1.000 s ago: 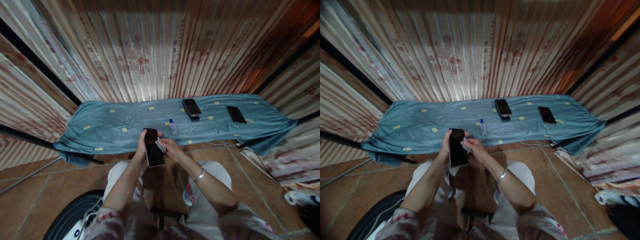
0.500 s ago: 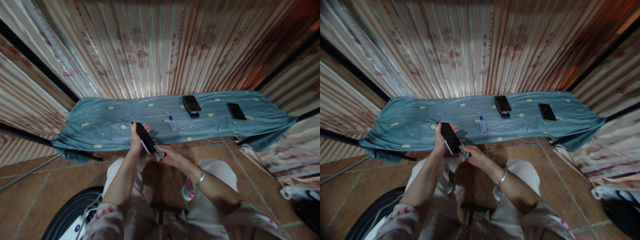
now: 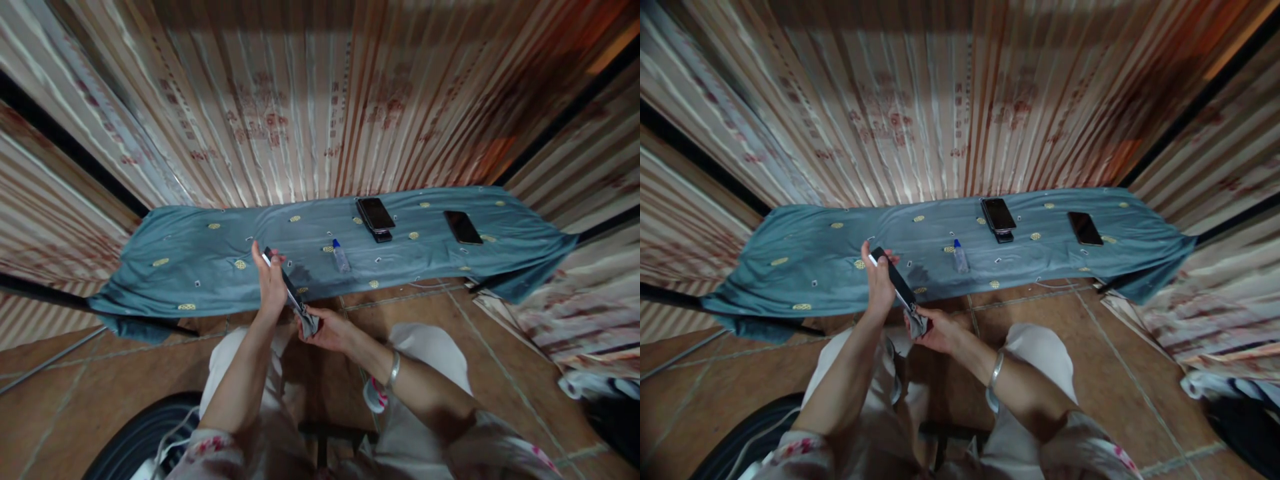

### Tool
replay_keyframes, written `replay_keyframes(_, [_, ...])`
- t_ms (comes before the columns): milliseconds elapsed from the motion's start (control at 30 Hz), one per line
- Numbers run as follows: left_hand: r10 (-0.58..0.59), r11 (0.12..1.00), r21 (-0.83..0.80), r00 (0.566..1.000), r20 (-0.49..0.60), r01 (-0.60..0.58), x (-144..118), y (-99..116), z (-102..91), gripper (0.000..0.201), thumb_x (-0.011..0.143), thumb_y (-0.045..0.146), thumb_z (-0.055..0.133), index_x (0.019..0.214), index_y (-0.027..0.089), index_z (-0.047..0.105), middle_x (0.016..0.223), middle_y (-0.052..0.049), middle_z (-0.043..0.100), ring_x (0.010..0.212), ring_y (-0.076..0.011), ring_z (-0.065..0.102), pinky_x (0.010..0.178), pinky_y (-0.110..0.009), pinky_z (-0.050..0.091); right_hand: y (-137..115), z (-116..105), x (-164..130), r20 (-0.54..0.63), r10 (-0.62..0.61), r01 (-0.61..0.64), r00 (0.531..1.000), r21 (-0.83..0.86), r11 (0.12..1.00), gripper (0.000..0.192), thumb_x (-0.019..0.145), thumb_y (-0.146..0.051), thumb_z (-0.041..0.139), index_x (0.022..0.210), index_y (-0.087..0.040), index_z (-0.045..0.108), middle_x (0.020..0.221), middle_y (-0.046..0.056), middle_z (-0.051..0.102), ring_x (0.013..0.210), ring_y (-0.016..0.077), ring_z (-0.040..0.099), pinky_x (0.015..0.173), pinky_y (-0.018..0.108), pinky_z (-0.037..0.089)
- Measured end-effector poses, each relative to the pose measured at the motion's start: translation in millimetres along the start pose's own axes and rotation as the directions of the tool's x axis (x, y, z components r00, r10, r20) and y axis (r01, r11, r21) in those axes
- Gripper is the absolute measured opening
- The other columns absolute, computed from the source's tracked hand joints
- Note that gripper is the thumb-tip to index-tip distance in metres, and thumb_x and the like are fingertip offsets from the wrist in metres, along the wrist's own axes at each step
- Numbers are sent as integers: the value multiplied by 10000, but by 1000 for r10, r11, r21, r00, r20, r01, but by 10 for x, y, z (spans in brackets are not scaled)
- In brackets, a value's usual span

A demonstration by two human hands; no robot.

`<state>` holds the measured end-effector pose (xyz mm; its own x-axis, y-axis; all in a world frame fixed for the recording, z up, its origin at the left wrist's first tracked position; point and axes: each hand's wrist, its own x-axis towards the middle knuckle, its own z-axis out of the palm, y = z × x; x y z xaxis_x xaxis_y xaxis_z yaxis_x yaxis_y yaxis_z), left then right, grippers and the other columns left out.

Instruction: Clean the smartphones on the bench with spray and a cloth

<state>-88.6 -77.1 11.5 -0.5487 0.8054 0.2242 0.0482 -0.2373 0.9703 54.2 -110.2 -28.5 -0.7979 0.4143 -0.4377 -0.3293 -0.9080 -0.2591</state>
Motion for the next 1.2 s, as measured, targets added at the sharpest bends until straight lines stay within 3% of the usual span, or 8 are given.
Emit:
replay_keyframes(167, [89,986,146,996,-6,-87,-36,56,-8,650,864,499,452,1414,233,230,1122,-92,551,882,-173,598,938,-362,409,39,66,-78,19,42,-41,999,-61,997,115,869,-227,577,860,-121,621,714,20,670,617,91,616,619,226,480])
replay_keyframes(333, [-107,986,-137,989,-106,92,5,49,18,491,859,389,496,1317,277,359,973,-36,611,753,-145,622,828,-308,483,-12,204,-305,215,84,-11,973,-320,947,322,748,-348,713,938,-98,642,713,40,670,653,143,637,650,282,491])
replay_keyframes(467, [-435,819,-461,894,-111,341,63,120,18,318,883,384,403,1107,188,516,789,-39,643,656,-154,639,721,-301,528,-79,237,-423,299,199,-8,933,-537,844,434,665,-376,772,989,-110,660,785,34,667,683,130,623,637,244,452])
replay_keyframes(633, [-671,506,-664,735,97,550,41,263,-37,456,859,478,381,924,84,600,791,-136,669,759,-215,671,711,-329,556,-106,158,-403,256,178,68,950,-727,683,418,648,-349,789,980,-116,694,799,6,654,661,57,547,628,177,388])
replay_keyframes(733, [-696,401,-693,691,195,599,1,300,-21,459,841,470,426,951,62,606,817,-156,679,786,-228,672,720,-343,565,-154,120,-401,253,0,174,967,-667,725,500,688,-460,737,1057,-129,669,878,40,672,723,85,585,638,186,413])
replay_keyframes(867, [-698,387,-689,683,215,612,-3,287,87,473,847,453,420,981,40,606,815,-167,683,799,-233,673,740,-347,565,-174,79,-433,184,-205,270,961,-476,837,594,665,-574,710,1065,-141,639,849,77,694,710,140,635,560,208,456])
replay_keyframes(1033, [-666,413,-656,701,256,632,-32,233,304,393,864,417,414,933,81,605,813,-156,693,795,-231,683,759,-354,559,-43,-43,-479,-29,-441,422,897,-246,873,514,616,-424,804,1029,-176,622,748,25,674,514,85,548,391,165,368])
replay_keyframes(1200, [-633,406,-614,693,345,676,-164,191,534,371,863,414,422,878,95,610,802,-151,699,814,-231,689,835,-377,537,93,-147,-584,-247,-494,486,834,-98,869,421,520,-331,865,839,-188,629,662,-14,622,514,82,521,388,162,319])
